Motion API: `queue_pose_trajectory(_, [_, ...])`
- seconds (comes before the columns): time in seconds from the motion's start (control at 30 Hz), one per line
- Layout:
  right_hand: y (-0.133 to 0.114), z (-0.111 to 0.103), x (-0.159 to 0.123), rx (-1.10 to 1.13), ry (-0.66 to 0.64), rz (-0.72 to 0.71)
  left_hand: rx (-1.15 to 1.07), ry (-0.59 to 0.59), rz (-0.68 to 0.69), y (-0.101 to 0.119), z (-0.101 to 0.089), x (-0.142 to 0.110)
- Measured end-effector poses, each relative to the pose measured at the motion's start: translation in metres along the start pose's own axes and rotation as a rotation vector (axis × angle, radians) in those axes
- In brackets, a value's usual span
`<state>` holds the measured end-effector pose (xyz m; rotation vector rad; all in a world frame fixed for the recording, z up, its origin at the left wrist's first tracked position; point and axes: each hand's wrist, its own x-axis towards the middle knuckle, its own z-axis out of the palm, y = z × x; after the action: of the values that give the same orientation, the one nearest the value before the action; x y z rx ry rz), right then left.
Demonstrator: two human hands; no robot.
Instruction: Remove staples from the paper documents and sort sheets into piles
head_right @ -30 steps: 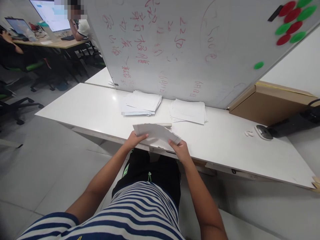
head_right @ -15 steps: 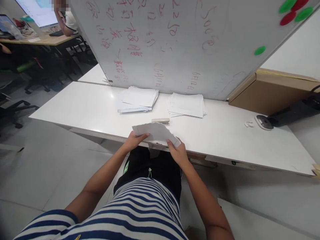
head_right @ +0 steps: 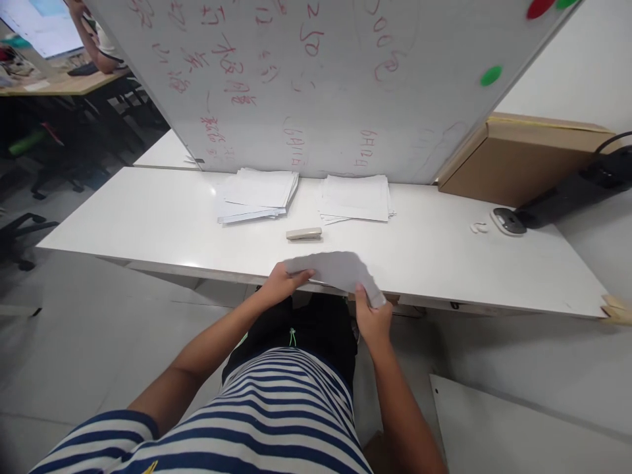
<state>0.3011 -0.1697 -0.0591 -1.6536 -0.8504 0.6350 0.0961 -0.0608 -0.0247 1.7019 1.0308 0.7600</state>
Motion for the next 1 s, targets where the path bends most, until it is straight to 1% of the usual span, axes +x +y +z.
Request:
queue_pose_trajectory(0.07, [0.007,-0.012,-0.006,-0.049,0.174,0.078,0.053,0.021,0.08,0.007,0.0,0.014])
queue_pose_trajectory(0.1, [0.01,-0.018,-0.009,-0.048,0.227,0.135,0.121,0.053,0.133,0.009,-0.001,0.023])
queue_pose_trajectory(0.13, [0.012,-0.022,-0.011,-0.018,0.245,0.194,0.221,0.092,0.184,0.009,-0.002,0.033])
queue_pose_trajectory(0.2, [0.016,-0.03,-0.014,0.098,0.233,0.302,0.478,0.155,0.235,0.006,-0.004,0.056])
queue_pose_trajectory(0.23, [0.017,-0.032,-0.015,0.164,0.214,0.339,0.602,0.168,0.221,0.002,-0.004,0.066])
queue_pose_trajectory(0.27, [0.017,-0.035,-0.015,0.224,0.187,0.368,0.702,0.16,0.189,-0.003,-0.005,0.075])
queue_pose_trajectory(0.33, [0.015,-0.037,-0.015,0.302,0.106,0.422,0.824,0.111,0.132,-0.012,-0.006,0.088])
queue_pose_trajectory(0.43, [0.011,-0.036,-0.012,0.336,-0.035,0.49,0.856,0.025,0.14,-0.021,-0.012,0.095])
queue_pose_trajectory(0.5, [0.008,-0.033,-0.01,0.339,-0.11,0.521,0.832,-0.025,0.154,-0.02,-0.018,0.096])
queue_pose_trajectory(0.57, [0.007,-0.028,-0.009,0.328,-0.154,0.548,0.809,-0.068,0.144,-0.015,-0.022,0.098])
queue_pose_trajectory(0.67, [0.008,-0.022,-0.007,0.329,-0.173,0.555,0.797,-0.079,0.131,-0.003,-0.024,0.108])
queue_pose_trajectory(0.8, [0.009,-0.02,-0.007,0.347,-0.167,0.529,0.8,-0.092,0.164,0.009,-0.015,0.128])
queue_pose_trajectory(0.9, [0.009,-0.022,-0.008,0.348,-0.154,0.529,0.814,-0.144,0.149,0.008,-0.008,0.14])
queue_pose_trajectory(1.0, [0.008,-0.023,-0.009,0.353,-0.134,0.53,0.823,-0.159,0.116,0.001,-0.004,0.146])
